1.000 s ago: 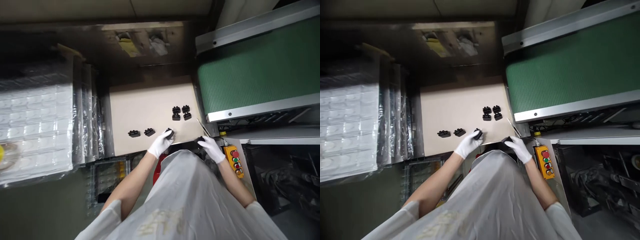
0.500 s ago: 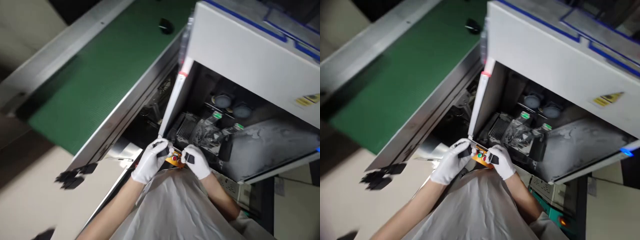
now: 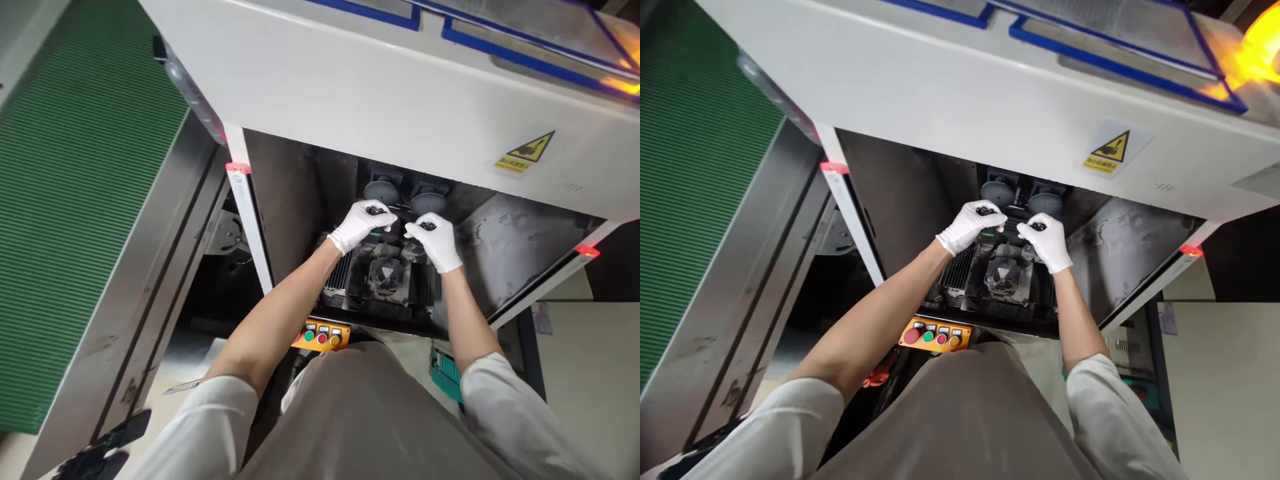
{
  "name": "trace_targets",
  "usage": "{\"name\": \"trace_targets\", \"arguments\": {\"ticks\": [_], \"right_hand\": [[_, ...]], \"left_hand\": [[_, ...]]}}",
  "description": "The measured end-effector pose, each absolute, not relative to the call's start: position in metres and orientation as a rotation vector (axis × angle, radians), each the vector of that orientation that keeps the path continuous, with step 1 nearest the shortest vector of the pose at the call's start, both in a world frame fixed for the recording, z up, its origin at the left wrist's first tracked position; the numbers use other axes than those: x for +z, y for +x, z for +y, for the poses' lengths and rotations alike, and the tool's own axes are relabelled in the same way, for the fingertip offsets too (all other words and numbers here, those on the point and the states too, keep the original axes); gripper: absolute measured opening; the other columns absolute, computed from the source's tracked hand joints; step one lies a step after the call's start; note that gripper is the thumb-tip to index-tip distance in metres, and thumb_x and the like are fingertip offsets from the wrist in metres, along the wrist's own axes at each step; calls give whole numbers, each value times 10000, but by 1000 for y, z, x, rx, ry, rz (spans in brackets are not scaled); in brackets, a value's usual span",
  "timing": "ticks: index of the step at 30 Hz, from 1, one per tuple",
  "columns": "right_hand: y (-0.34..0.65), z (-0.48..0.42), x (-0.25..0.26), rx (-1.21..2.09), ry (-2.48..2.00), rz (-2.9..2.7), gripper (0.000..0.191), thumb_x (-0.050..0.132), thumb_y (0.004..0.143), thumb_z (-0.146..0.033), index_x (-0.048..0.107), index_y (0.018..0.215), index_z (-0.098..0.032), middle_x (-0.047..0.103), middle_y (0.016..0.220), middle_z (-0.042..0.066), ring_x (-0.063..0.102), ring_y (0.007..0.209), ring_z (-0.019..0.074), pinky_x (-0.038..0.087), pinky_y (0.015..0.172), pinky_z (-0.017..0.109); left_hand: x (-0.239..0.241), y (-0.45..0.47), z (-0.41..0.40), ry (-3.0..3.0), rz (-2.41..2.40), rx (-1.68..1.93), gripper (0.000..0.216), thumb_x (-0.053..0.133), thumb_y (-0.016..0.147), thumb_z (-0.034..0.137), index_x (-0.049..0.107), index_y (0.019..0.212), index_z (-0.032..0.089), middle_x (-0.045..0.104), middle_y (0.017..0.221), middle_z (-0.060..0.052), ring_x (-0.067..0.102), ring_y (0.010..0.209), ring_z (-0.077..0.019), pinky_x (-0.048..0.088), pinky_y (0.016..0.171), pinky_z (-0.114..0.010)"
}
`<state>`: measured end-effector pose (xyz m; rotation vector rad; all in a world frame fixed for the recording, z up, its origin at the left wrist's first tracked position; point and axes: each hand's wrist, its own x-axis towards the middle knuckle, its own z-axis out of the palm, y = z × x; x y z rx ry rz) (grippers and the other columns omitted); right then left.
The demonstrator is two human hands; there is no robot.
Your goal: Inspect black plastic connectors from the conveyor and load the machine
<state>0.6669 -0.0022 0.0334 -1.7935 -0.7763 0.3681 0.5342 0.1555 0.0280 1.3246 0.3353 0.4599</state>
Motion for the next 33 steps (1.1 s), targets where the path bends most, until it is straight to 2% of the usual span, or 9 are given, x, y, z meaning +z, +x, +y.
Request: {"name": "trace_targets", "arguments": {"ticks": [3,8,10,13,17,24,27,30,33], "right_hand": [[654,-13,29,241,-1704,-693,196,840,735,-325,670,744,-228,750,764,-19,743,771,207,561,753,324],[658,-9,34,350,-1680,-641,218,817,712,-313,615,695,-231,674,618,-54,736,635,192,541,657,297],[659,-8,34,356,-1693,-649,224,805,710,-317,598,691,-234,669,619,-57,734,629,187,535,648,293],[656,-12,27,288,-1683,-688,214,789,746,-325,595,727,-238,724,717,-38,745,708,187,557,730,312],[655,-17,18,218,-1729,-776,206,790,767,-332,605,759,-242,744,814,-22,724,807,189,558,822,336],[667,-26,42,436,-1707,-909,198,788,788,-359,644,788,-223,754,839,5,710,883,204,542,884,348],[678,-21,63,596,-1730,-1032,238,682,903,-424,704,840,-196,775,885,36,710,893,202,529,894,341],[688,-2,77,577,-2027,-1218,336,666,942,-465,707,746,-195,726,729,21,652,738,182,494,788,309],[692,21,79,663,-2335,-1349,361,739,901,-403,678,599,-215,637,552,5,560,562,163,437,673,306]], "left_hand": [[29,526,149,1348,324,552,364,947,689,443,731,732,153,724,699,-34,633,671,-143,497,708,-285],[28,525,148,1357,328,542,365,944,689,438,712,730,159,715,678,-27,623,634,-137,489,668,-276],[27,525,147,1361,319,553,340,936,702,411,711,736,158,716,678,-27,628,632,-135,490,668,-270],[24,524,147,1360,313,576,316,926,714,392,717,747,158,715,689,-26,637,647,-137,497,684,-269],[19,521,145,1373,332,582,364,964,651,424,735,743,157,727,738,-37,644,704,-151,500,716,-277],[32,514,161,1532,260,479,388,972,639,461,771,770,156,742,818,-65,645,772,-172,492,782,-288],[51,523,180,1692,192,269,379,871,772,518,798,802,147,753,848,-99,650,791,-194,483,795,-305],[63,549,191,1958,217,152,348,773,869,456,766,689,158,681,686,-90,607,703,-215,442,739,-321],[58,575,189,2133,328,96,355,839,770,328,655,494,201,485,475,-45,530,602,-230,383,683,-336]]}}
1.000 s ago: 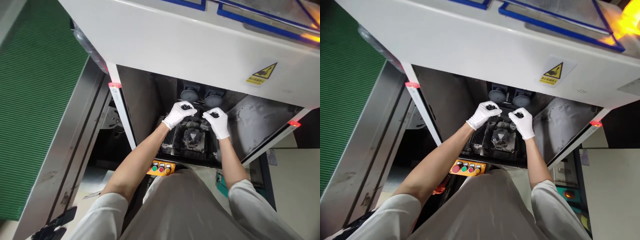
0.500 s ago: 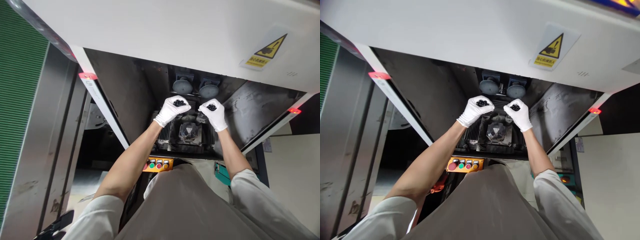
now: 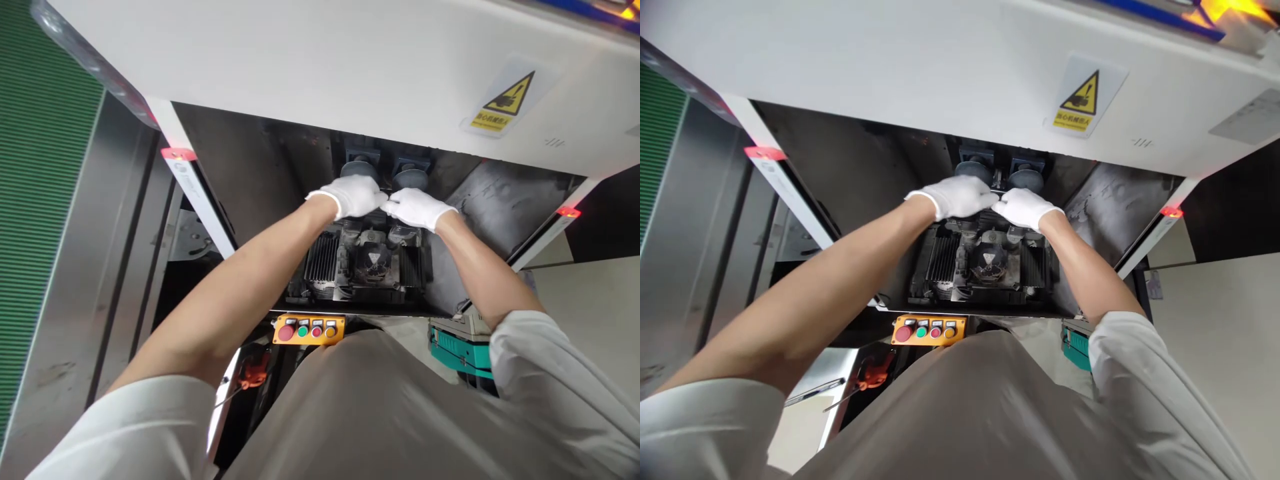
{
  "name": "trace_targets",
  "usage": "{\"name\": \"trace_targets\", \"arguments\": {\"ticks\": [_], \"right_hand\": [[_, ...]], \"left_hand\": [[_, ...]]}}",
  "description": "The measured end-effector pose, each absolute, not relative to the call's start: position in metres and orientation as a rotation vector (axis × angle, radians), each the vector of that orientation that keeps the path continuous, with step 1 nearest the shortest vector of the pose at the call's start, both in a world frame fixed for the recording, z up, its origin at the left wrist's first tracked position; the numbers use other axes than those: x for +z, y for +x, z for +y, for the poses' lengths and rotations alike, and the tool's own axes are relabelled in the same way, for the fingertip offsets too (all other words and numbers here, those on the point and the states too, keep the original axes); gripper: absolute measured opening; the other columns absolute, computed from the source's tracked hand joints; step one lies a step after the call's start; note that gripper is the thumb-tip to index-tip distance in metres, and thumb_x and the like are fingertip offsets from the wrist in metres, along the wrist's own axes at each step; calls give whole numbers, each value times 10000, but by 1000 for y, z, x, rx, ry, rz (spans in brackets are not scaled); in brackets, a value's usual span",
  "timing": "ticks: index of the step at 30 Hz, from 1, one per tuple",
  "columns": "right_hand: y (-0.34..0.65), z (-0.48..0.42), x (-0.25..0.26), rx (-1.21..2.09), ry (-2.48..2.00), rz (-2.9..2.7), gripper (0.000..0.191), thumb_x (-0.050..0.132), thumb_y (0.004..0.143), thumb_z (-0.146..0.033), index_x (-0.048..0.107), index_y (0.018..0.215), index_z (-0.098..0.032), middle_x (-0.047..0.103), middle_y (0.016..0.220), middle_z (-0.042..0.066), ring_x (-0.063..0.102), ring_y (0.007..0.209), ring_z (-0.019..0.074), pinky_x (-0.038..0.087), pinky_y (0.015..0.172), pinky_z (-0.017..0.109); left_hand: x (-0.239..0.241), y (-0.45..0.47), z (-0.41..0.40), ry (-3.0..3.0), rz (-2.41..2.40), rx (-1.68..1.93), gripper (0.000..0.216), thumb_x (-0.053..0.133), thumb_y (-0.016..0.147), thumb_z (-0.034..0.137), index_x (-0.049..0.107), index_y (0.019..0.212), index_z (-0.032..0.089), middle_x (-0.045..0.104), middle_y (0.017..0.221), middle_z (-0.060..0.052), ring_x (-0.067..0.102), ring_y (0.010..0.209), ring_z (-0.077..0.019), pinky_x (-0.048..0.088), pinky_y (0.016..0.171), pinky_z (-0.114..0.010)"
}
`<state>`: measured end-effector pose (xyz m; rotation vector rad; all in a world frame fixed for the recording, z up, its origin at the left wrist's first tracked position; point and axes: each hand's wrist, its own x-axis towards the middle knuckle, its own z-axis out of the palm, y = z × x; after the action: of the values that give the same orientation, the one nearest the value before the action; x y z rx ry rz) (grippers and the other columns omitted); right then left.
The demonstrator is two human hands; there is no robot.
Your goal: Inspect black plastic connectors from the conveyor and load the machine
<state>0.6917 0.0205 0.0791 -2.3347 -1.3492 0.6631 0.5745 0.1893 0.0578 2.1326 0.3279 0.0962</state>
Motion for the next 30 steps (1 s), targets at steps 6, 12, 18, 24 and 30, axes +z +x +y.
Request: {"name": "trace_targets", "arguments": {"ticks": [6,12,18,24,30], "right_hand": [[692,31,63,759,-2394,-1227,376,826,816,-342,645,506,-228,555,454,6,509,466,164,430,659,344],[694,24,58,568,-2314,-1329,381,774,835,-401,640,519,-235,555,453,8,549,498,170,424,601,313],[678,-9,52,856,-1619,-987,356,650,903,-491,770,758,-190,799,784,86,752,774,240,602,831,400],[663,-23,16,582,-1468,-830,384,565,946,-507,774,815,-213,758,713,47,730,728,237,598,821,405],[656,-13,6,430,-1543,-722,415,533,941,-549,727,755,-233,674,629,52,677,620,253,564,676,425]], "left_hand": [[28,588,189,2136,439,59,379,850,736,342,620,455,232,397,426,-14,463,543,-220,356,657,-334],[34,581,186,1982,428,259,357,881,707,280,628,465,212,410,423,-3,443,509,-184,387,636,-337],[35,536,157,1318,359,308,381,861,761,484,724,654,145,695,644,-89,620,601,-185,493,651,-326],[14,525,140,1096,430,494,420,862,733,530,732,680,134,676,607,-51,583,529,-134,457,573,-279],[16,532,138,1113,444,571,366,804,840,411,715,630,124,642,547,-42,552,480,-119,437,547,-281]]}}
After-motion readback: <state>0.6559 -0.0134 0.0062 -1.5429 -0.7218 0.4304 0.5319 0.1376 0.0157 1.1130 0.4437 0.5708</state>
